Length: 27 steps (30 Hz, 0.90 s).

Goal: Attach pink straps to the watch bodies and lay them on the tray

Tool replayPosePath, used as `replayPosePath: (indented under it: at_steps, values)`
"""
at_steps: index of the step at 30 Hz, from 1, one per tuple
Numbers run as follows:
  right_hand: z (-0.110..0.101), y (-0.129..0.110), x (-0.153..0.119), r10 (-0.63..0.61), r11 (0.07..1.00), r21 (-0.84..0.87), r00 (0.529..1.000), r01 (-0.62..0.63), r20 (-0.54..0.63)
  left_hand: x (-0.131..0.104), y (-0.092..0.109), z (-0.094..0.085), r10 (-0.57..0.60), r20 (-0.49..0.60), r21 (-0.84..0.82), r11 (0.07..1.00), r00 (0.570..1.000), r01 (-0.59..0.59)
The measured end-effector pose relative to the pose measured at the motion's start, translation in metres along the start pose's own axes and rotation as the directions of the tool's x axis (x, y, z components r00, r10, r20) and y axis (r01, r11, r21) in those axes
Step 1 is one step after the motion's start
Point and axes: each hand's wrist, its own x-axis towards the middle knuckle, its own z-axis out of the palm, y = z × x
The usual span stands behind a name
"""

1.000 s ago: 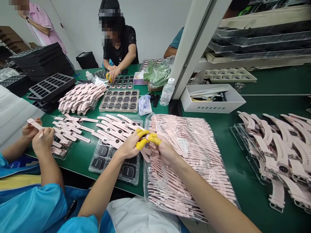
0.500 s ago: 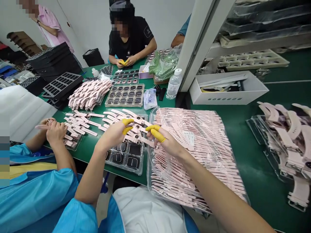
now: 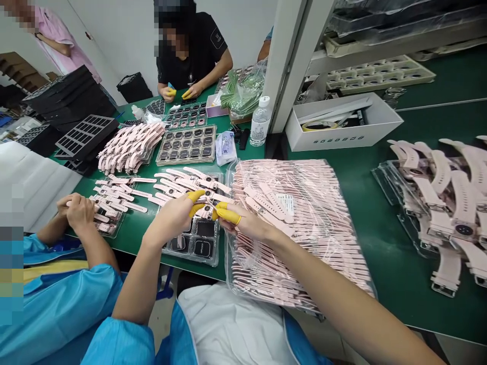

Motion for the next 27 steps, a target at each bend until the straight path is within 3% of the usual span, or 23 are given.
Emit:
replayPosePath:
  at_steps: [4,8,12,18,24,27]
  values:
    - [0.0,0.0,0.0,0.012,0.968,-0.249,1.0,-0.017,-0.023,-0.005,0.002,-0.007,-0.053,0.085,0.134,0.99,0.995,0.042]
    - [-0.005,-0.007,-0.001,0.03,0.874,-0.485,1.0,-0.023,0.006,-0.01,-0.009,-0.017,-0.128,0.131,0.16,0.981,0.983,0.107]
    - [-0.008,-0.015,-0.004,0.03,0.752,-0.657,0.999,-0.049,-0.041,-0.016,-0.024,-0.023,-0.106,0.129,0.249,0.966,0.986,0.071]
    - [-0.004,-0.014,-0.003,0.14,0.865,-0.482,0.99,-0.139,-0.033,-0.02,-0.019,-0.023,-0.004,0.087,0.319,0.947,0.996,-0.024]
    - [-0.003,-0.014,-0.002,0.143,0.809,-0.567,0.988,-0.154,-0.064,-0.025,-0.032,-0.023,-0.093,0.094,0.359,0.932,0.991,0.054]
    - [-0.005,-0.015,-0.002,0.134,0.724,-0.67,0.986,-0.163,-0.095,-0.028,-0.042,-0.022,-0.165,0.072,0.287,0.948,0.984,0.138]
